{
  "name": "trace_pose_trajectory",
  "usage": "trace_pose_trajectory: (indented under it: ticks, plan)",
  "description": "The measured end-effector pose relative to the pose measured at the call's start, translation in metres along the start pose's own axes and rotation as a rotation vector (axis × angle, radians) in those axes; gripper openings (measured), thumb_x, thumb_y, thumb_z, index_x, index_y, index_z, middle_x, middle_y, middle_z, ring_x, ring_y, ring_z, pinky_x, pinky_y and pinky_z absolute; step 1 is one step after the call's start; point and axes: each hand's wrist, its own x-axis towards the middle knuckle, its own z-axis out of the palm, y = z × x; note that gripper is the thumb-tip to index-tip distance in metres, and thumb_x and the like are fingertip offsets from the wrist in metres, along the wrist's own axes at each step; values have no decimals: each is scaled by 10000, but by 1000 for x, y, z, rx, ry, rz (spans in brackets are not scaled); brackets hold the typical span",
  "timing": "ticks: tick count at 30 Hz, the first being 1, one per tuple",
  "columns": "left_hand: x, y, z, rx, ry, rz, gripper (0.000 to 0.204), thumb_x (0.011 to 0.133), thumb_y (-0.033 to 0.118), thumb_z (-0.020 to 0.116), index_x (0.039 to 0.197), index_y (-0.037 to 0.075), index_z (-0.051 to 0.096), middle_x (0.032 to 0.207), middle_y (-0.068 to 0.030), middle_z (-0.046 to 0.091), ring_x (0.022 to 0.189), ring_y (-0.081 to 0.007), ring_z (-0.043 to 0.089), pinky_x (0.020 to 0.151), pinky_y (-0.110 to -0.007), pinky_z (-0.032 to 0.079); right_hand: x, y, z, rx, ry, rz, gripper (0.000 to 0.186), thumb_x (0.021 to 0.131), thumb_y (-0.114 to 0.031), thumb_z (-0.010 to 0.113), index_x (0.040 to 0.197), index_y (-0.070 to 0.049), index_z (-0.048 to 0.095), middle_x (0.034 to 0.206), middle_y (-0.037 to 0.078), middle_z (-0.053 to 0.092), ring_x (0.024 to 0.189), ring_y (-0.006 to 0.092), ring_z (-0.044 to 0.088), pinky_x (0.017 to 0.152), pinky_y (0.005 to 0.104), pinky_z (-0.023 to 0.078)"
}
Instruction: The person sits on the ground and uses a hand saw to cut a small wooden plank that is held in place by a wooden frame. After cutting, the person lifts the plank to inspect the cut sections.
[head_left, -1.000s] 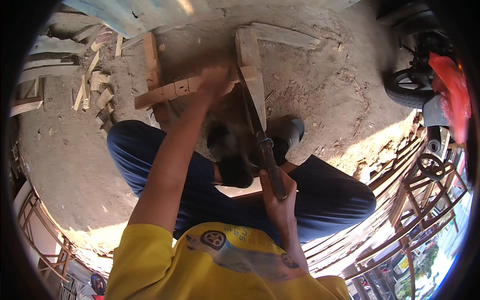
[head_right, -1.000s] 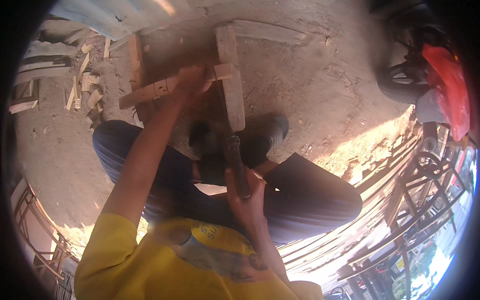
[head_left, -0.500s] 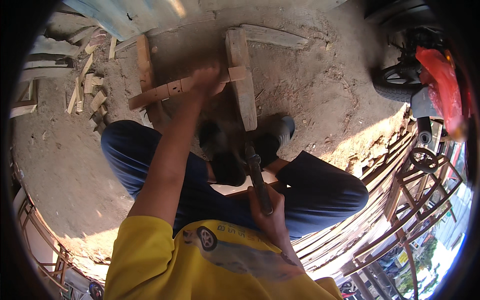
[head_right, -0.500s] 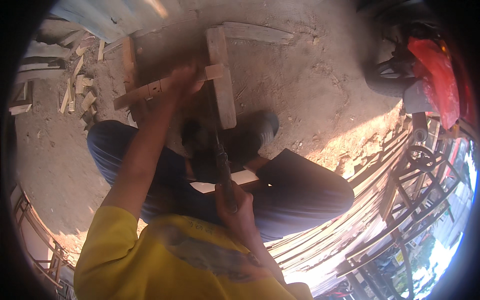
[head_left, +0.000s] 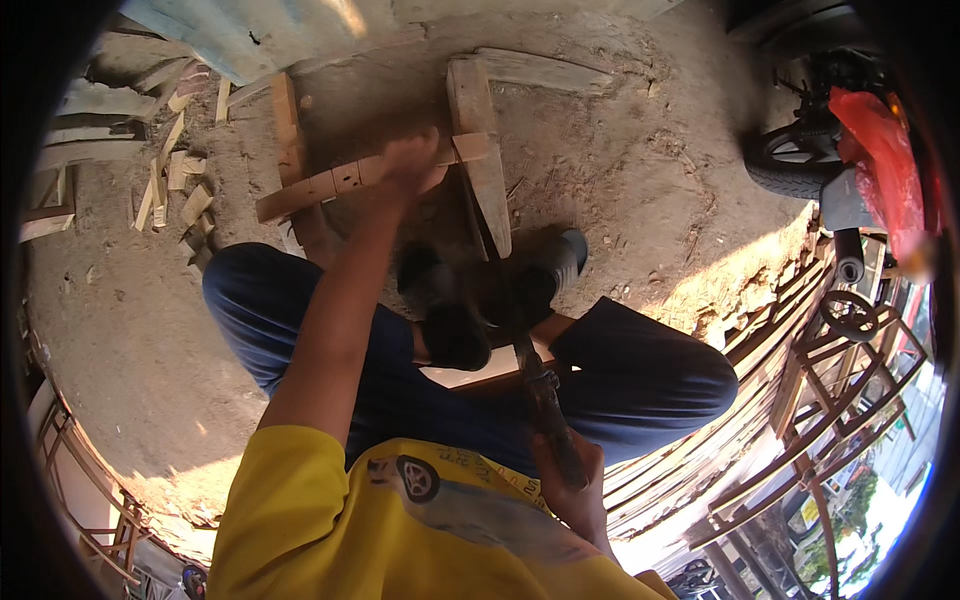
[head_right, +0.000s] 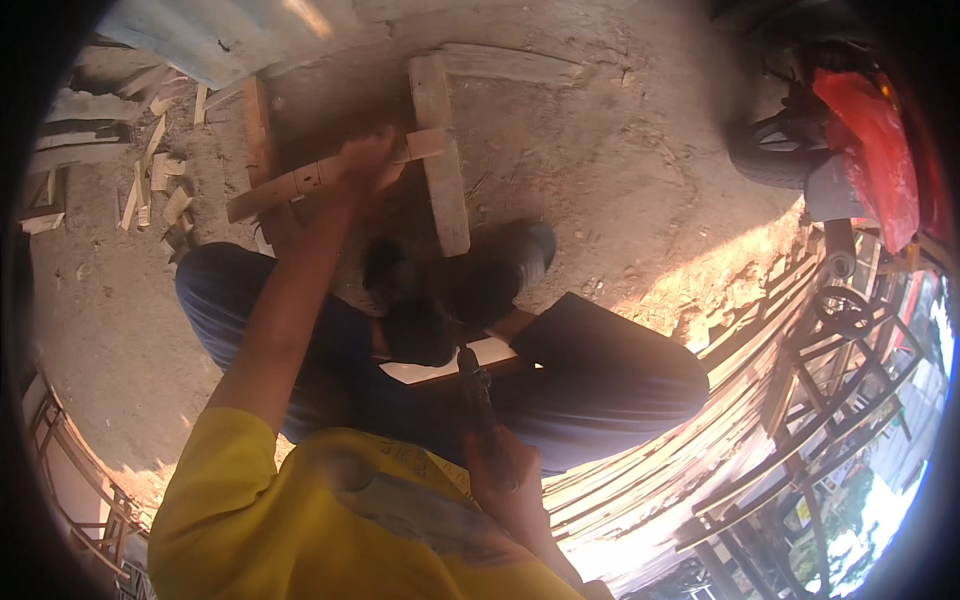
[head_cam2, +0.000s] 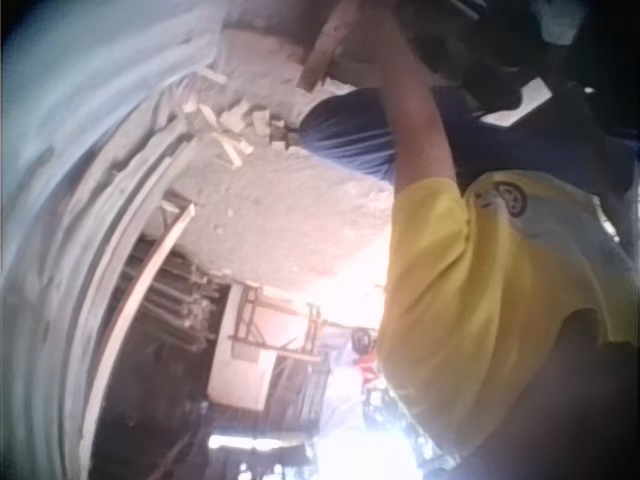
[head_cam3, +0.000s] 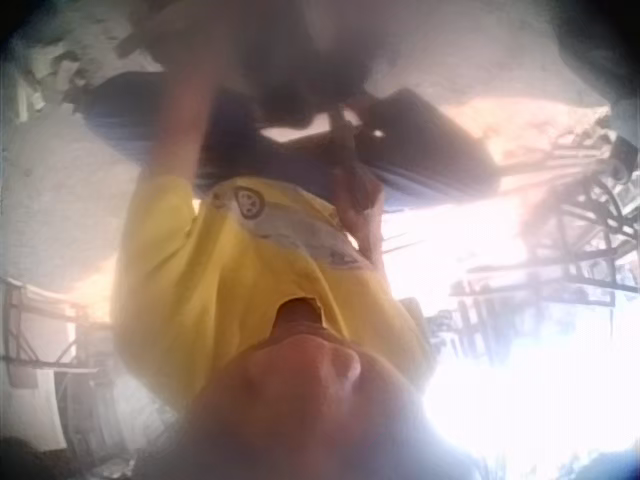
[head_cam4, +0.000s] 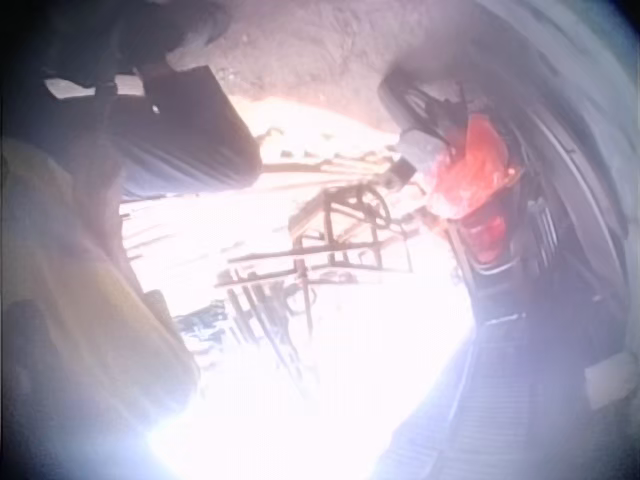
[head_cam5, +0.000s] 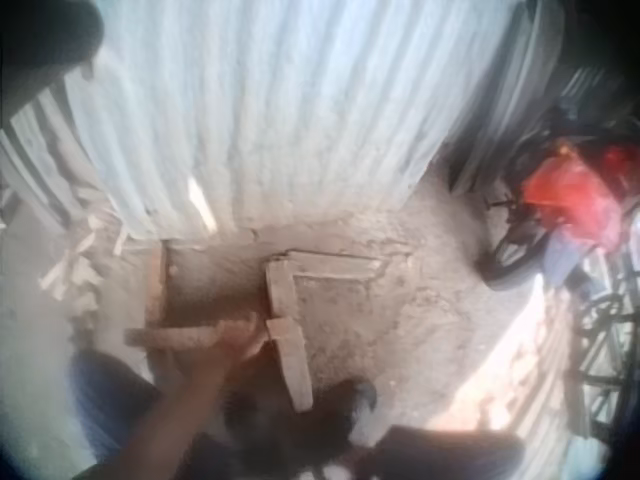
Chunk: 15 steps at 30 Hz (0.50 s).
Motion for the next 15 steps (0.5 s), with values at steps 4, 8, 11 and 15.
trace_pose_trajectory:
  ticks: [4,8,11,15]
  plan:
    - [-1,2,-3,-38,-53,-33,702,725,427,692,1278,53,473,903,-111,685,830,-293,679,703,-417,538,56,3,21,203,-134,123,143,887,-67,582,959,46,633,638,22,560,596,50,483,523,237,393]
    - [-3,-3,7,7,91,55,681,728,418,692,1257,47,479,888,-111,684,806,-301,679,689,-427,537,49,-8,22,175,-67,39,107,893,-69,582,884,35,608,614,10,518,578,49,443,509,246,367]
    - [-6,1,4,32,37,44,670,732,407,686,1251,36,480,905,-121,684,821,-301,678,696,-425,535,8,-2,6,117,12,-32,138,899,-78,589,806,22,575,594,-6,479,558,43,398,485,254,329]
    - [5,0,1,-89,-48,-32,662,735,404,684,1250,40,482,908,-116,687,835,-289,678,708,-420,535,58,-1,32,181,-44,-15,122,891,-76,596,828,28,597,603,8,507,568,45,433,493,249,352]
